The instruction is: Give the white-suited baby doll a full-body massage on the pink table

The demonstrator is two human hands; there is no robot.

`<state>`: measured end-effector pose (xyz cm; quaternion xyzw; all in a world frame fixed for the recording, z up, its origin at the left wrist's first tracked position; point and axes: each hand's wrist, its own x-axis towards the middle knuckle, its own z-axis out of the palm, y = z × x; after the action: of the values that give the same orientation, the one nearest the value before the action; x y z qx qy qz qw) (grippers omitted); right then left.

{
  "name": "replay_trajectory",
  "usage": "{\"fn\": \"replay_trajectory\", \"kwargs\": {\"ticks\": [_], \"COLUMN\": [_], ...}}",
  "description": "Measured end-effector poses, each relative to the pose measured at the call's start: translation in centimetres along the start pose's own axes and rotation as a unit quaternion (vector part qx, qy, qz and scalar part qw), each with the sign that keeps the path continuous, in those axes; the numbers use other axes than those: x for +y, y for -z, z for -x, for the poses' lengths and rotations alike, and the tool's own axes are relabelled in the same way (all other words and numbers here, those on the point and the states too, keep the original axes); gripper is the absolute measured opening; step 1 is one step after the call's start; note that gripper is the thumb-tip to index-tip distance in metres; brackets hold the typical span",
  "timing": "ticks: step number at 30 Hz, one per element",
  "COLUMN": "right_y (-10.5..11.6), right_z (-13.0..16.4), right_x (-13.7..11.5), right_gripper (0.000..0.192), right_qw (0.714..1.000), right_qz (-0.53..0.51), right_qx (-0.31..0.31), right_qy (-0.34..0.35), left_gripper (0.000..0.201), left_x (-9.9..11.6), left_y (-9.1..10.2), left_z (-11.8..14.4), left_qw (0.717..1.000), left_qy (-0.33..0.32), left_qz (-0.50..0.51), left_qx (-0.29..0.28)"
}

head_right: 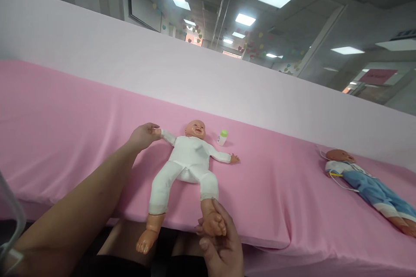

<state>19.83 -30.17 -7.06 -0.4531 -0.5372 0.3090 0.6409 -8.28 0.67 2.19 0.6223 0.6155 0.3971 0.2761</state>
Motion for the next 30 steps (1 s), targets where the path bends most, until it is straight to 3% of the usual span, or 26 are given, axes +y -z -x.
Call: {"fn": "replay_trajectory", "kwargs": {"ticks": [2,5,9,14,18,22,26,30], "right_y": [0.5,0.6,0.0,-0.7,-1.8,-3.8,-5.3,-5.4], "right_z": [-1.4,-3.8,-7.8,-12.9,-15.3,-16.5,-17.1,-16.4], "right_x": [-0.5,-1.8,-3.9,-4.7,-3.8,-2.7,-2.1,-2.4], "right_gripper": [0.067,0.064,0.06,0.053,0.048,0.048,0.048,0.058], "right_qw": [1.0,0.995,0.985,0.964,0.962,0.962,0.97,0.987], "right_qz": [0.019,0.089,0.17,0.254,0.252,0.261,0.233,0.154], "right_qx": [0.001,0.035,0.018,-0.017,-0.008,-0.002,-0.01,0.013], "right_qy": [0.003,0.012,0.037,0.081,0.106,0.077,0.07,0.04], "left_gripper": [0.06,0.065,0.06,0.039,0.038,0.039,0.043,0.043], "left_x": [0.8,2.4,5.4,8.3,8.2,7.2,6.7,6.2], "left_y": [-0.8,-1.9,-3.5,-6.7,-8.9,-9.6,-9.4,-8.6], "left_z": [0.3,0.8,1.3,2.3,3.1,3.5,3.6,3.3], "left_qw": [0.998,0.997,0.984,0.941,0.906,0.888,0.896,0.952], "left_qy": [-0.008,-0.041,-0.161,-0.262,-0.323,-0.363,-0.352,-0.267], "left_qz": [0.045,0.025,-0.07,-0.216,-0.262,-0.261,-0.238,-0.112], "left_qx": [0.031,0.064,0.043,-0.009,-0.083,-0.106,-0.129,-0.096]}}
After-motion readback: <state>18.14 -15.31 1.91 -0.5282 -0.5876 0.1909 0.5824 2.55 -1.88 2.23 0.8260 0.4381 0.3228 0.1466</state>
